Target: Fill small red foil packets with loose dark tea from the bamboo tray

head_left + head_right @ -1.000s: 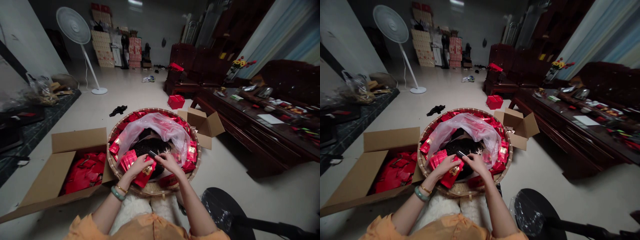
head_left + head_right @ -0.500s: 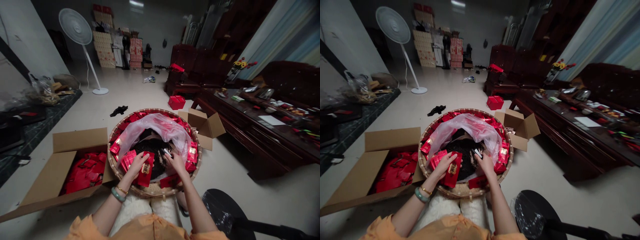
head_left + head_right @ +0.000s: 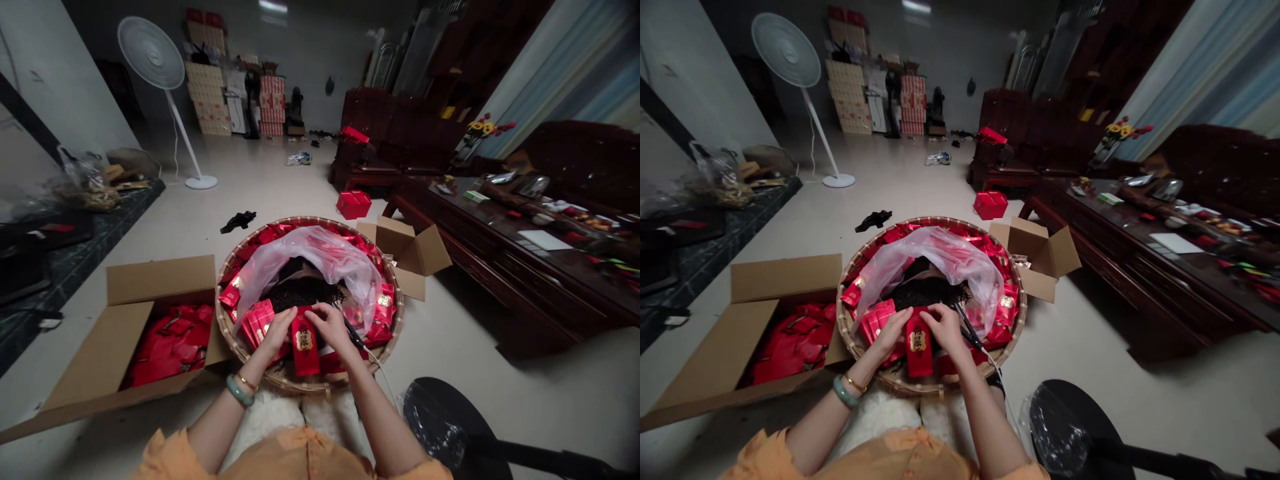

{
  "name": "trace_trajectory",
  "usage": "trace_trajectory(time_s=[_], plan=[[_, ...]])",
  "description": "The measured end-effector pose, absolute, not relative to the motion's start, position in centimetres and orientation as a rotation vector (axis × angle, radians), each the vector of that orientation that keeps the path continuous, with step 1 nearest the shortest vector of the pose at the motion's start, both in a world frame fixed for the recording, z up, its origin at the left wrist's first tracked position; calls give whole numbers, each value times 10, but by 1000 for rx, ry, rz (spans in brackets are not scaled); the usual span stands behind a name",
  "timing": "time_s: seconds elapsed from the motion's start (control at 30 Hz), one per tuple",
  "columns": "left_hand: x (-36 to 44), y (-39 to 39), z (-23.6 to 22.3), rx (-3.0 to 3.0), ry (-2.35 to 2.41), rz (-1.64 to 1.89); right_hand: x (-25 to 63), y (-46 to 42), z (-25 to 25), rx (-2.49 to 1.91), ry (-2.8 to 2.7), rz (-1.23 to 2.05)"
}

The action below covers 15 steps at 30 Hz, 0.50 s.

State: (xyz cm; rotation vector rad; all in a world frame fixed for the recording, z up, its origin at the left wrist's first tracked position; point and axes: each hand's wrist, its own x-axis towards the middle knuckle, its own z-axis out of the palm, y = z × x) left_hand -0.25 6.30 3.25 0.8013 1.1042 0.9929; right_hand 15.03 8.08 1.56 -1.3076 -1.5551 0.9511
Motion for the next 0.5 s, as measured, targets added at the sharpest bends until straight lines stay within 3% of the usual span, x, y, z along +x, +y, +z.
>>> trace_trajectory(time_s=[0.5], plan=[[-14, 56, 22, 623, 761, 714, 151, 81, 16, -1152, -769, 1447]])
